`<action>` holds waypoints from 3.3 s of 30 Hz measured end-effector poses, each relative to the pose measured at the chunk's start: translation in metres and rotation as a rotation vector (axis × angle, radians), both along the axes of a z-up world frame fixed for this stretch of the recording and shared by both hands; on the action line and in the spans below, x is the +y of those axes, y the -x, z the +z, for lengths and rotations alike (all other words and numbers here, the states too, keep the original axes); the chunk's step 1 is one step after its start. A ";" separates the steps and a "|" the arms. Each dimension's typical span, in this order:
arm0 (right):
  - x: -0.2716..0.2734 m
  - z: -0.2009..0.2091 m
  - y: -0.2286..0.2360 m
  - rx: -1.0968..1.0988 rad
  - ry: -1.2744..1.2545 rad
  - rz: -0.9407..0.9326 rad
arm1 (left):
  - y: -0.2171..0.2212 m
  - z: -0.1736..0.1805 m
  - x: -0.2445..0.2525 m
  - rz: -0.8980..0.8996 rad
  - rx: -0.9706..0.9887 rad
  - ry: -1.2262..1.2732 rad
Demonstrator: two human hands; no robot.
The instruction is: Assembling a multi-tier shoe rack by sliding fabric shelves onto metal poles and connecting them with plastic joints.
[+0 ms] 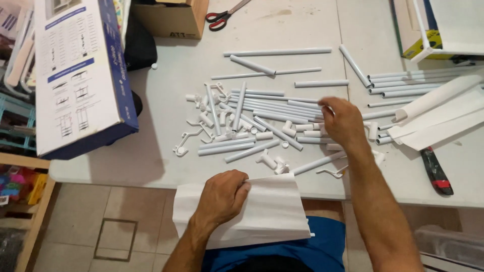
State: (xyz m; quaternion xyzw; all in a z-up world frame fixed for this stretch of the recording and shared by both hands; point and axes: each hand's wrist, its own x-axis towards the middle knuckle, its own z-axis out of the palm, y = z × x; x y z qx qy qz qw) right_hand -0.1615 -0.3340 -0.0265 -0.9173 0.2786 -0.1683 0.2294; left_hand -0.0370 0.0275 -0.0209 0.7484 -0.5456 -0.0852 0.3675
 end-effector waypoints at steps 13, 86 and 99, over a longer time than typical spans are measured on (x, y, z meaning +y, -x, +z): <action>-0.082 -0.053 -0.070 0.447 0.483 0.102 | 0.006 -0.003 0.017 0.022 0.083 -0.018; 0.108 0.042 0.182 -0.042 0.124 0.102 | 0.036 0.016 -0.010 -0.154 0.357 0.355; 0.106 0.042 0.181 -0.097 0.072 0.126 | 0.034 0.019 -0.008 -0.181 0.307 0.364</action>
